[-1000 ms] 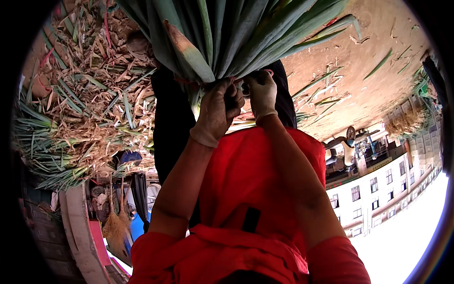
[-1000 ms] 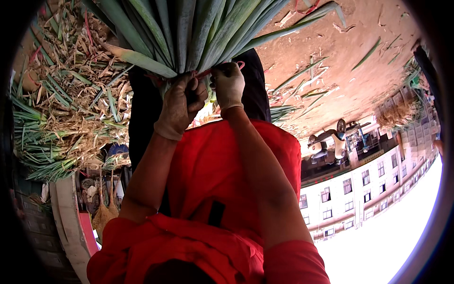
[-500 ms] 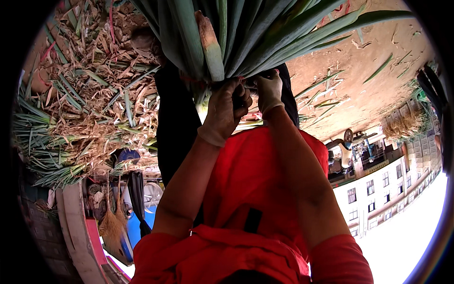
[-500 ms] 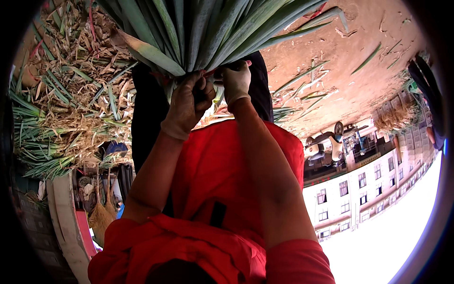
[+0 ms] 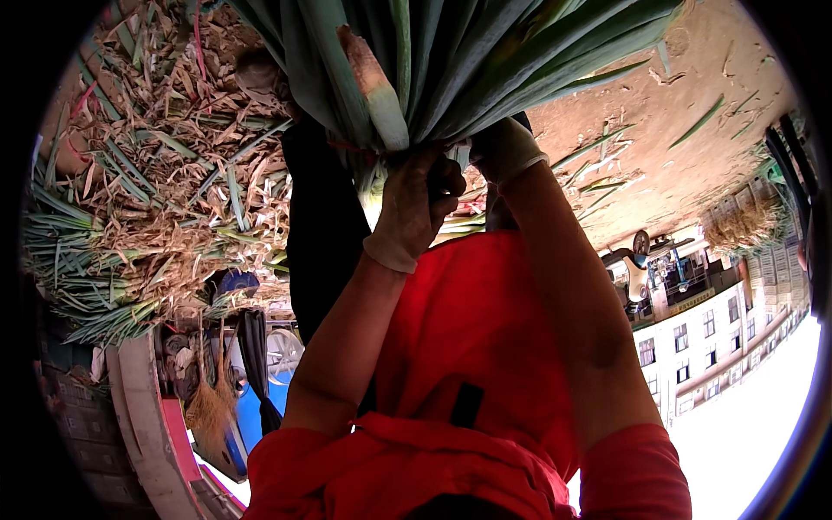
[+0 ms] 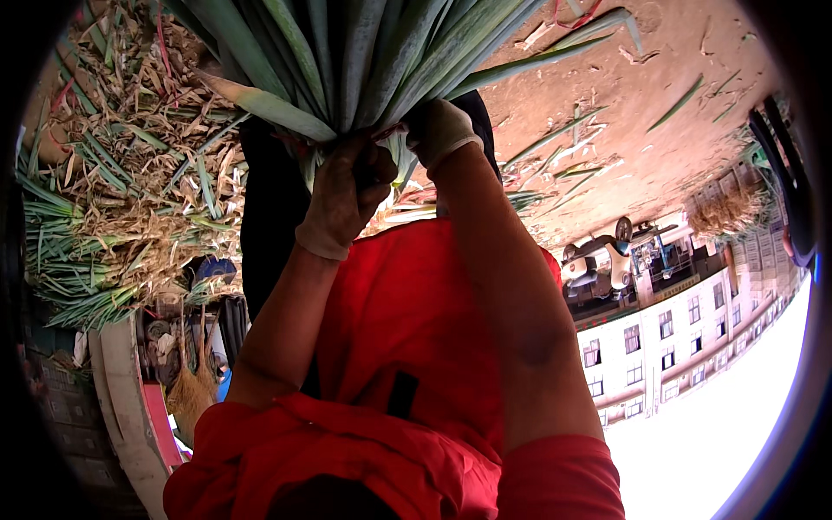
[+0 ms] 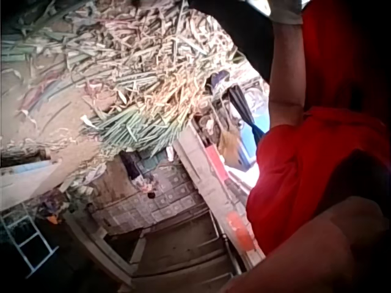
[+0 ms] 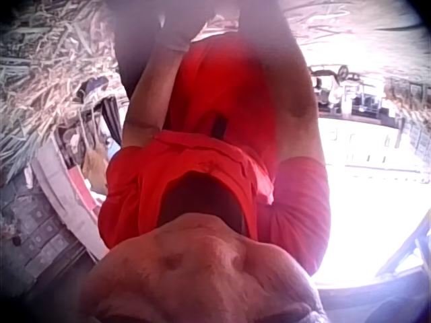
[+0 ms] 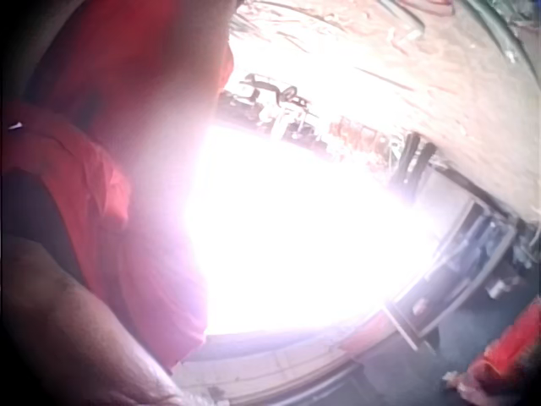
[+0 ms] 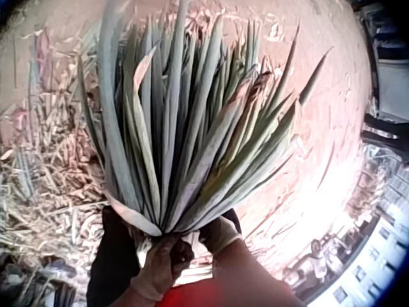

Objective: The person trims the roots and outer layers of green onions with a small tool, then gathers the stalks into a bundle and ties them with a red plastic cord.

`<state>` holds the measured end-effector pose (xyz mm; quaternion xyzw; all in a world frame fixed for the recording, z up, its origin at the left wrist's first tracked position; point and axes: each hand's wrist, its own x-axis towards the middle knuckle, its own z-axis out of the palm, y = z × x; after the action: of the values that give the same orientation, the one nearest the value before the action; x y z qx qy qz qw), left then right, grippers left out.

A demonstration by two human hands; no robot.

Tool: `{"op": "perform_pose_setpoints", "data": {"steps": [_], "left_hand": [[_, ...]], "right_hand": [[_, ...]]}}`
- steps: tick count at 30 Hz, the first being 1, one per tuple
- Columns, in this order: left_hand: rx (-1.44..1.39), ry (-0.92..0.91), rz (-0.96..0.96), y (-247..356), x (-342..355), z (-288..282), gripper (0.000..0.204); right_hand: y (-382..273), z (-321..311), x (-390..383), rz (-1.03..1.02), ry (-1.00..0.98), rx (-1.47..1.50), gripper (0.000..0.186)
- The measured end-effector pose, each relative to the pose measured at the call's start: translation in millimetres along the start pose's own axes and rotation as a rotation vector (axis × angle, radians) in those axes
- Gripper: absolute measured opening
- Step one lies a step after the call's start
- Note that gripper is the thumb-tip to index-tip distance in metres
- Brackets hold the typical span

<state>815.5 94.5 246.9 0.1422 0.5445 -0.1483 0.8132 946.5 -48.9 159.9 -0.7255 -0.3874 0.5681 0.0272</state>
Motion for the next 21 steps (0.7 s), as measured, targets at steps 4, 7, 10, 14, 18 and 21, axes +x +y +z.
{"op": "perform_pose_setpoints", "data": {"steps": [4,7,10,14,18,21], "left_hand": [[-0.183,0.135,-0.116,25,-1,27,0.030],[-0.162,0.136,-0.102,23,-4,27,0.028],[-0.092,0.114,-0.089,22,-3,25,0.027],[-0.021,0.098,-0.045,21,-3,26,0.027],[-0.306,0.122,-0.200,26,-2,28,0.029],[-0.407,0.085,-0.204,26,-5,27,0.030]], "right_hand": [[-7,-12,-9,0.397,0.049,1.108,0.020],[-18,-26,-13,0.823,0.154,2.001,0.018],[-27,-28,-17,0.902,0.182,2.072,0.014],[-27,-24,-21,0.955,0.150,2.519,0.011],[-59,-24,-17,1.091,0.414,2.355,0.016],[-67,-22,-22,0.967,0.417,2.439,0.018]]}}
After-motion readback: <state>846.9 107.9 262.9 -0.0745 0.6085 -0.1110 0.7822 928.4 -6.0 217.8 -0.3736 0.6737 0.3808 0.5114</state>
